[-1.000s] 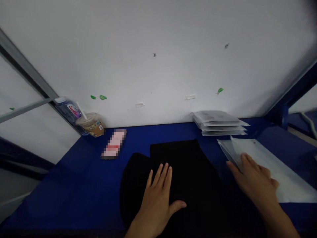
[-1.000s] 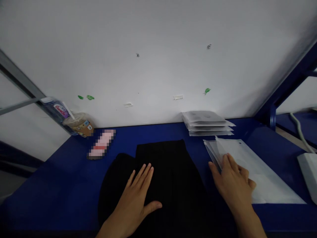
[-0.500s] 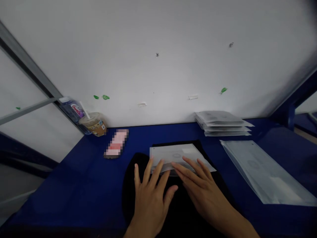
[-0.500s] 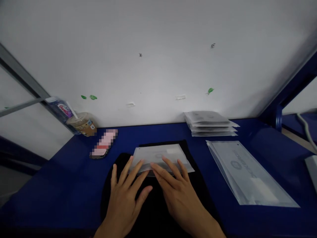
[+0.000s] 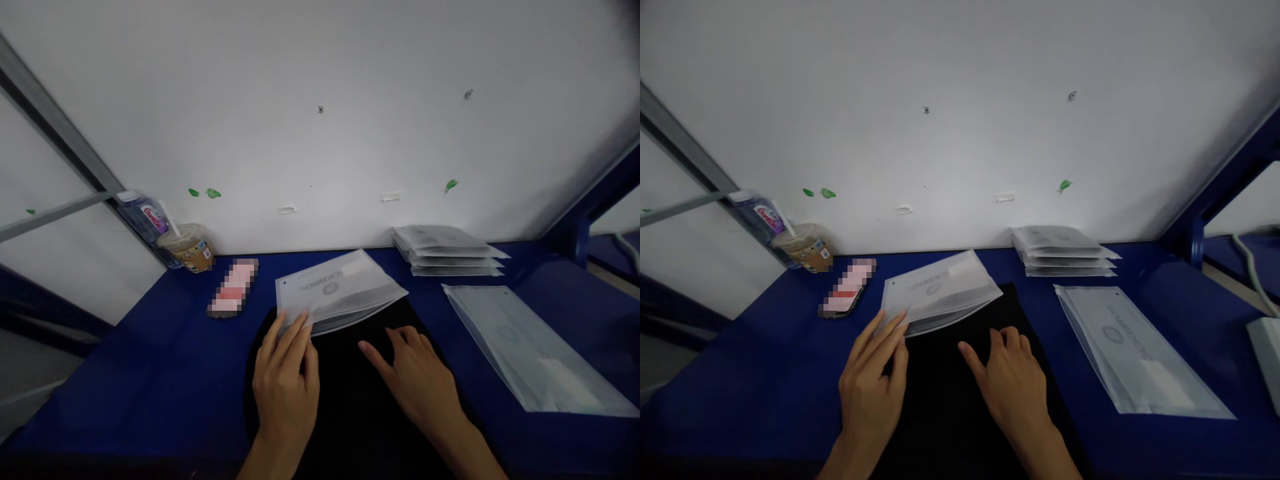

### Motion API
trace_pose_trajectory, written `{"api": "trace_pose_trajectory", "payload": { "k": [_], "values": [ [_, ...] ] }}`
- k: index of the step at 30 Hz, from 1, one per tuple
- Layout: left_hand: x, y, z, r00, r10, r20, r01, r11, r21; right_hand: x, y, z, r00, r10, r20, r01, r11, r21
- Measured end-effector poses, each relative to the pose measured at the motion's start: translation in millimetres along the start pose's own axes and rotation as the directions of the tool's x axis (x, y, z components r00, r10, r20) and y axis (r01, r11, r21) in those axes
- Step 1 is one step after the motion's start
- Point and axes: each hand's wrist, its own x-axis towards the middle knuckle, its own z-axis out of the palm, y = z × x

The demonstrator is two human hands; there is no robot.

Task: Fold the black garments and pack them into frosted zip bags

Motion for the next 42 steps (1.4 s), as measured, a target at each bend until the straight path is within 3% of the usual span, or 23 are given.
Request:
{"api": "trace_pose_trajectory", "payload": {
  "k": [6, 12, 17, 20, 23, 25, 29, 32, 34, 38, 42],
  "values": [
    [0.5, 0.3, 5.9, 0.973, -0.071, 0.218, 0.057, 0.996, 0.066, 5.5, -13.0, -8.0, 0.99, 0.041, 0.135, -0.045, 0.999, 0.027],
    [7.6, 1.8, 3.5, 0.947, -0.121, 0.298, 0.106, 0.992, 0.065, 12.4, -14.1, -7.3, 0.968, 0.08, 0.238, -0.125, 0.976, 0.179],
    [12.3, 0.5, 3.6, 0.936, -0.152, 0.317, 0.141, 0.988, 0.057, 20.4, -5.8, 4.6, 0.949, 0.106, 0.298, -0.227, 0.885, 0.407],
    [14.9, -1.2, 3.9, 0.951, -0.132, 0.279, 0.126, 0.991, 0.04, 21.5, -6.5, 6.1, 0.939, 0.13, 0.318, -0.309, 0.727, 0.613],
    [18.6, -3.6, 4.2, 0.975, -0.101, 0.2, 0.096, 0.995, 0.034, 17.7, -10.9, 0.0, 0.899, 0.071, 0.433, -0.421, 0.419, 0.804],
    [21.5, -5.0, 4.9, 0.985, -0.077, 0.153, 0.071, 0.997, 0.041, 11.8, -13.1, -7.2, 0.877, 0.032, 0.479, -0.469, 0.268, 0.841],
    [26.2, -6.1, 8.9, 0.996, -0.035, 0.085, 0.033, 0.999, 0.027, -6.6, -13.4, -23.6, 0.865, 0.105, 0.49, -0.5, 0.106, 0.86],
    [25.5, -5.7, 14.6, 0.998, -0.012, 0.069, 0.011, 1.0, 0.011, -16.9, -13.6, -34.0, 0.787, 0.151, 0.599, -0.595, -0.072, 0.8],
    [22.6, -5.4, 18.8, 0.996, 0.005, 0.093, -0.004, 1.0, -0.014, -17.4, -14.8, -37.7, 0.733, 0.159, 0.661, -0.645, -0.145, 0.75],
    [14.1, -4.7, 23.3, 0.99, 0.044, 0.135, -0.033, 0.996, -0.087, -6.0, -16.5, -33.8, 0.655, 0.196, 0.73, -0.7, -0.205, 0.684],
    [7.5, 0.4, 22.2, 0.976, 0.07, 0.207, -0.043, 0.99, -0.131, 7.2, -16.1, -21.6, 0.659, 0.27, 0.702, -0.635, -0.3, 0.712]
  ]
}}
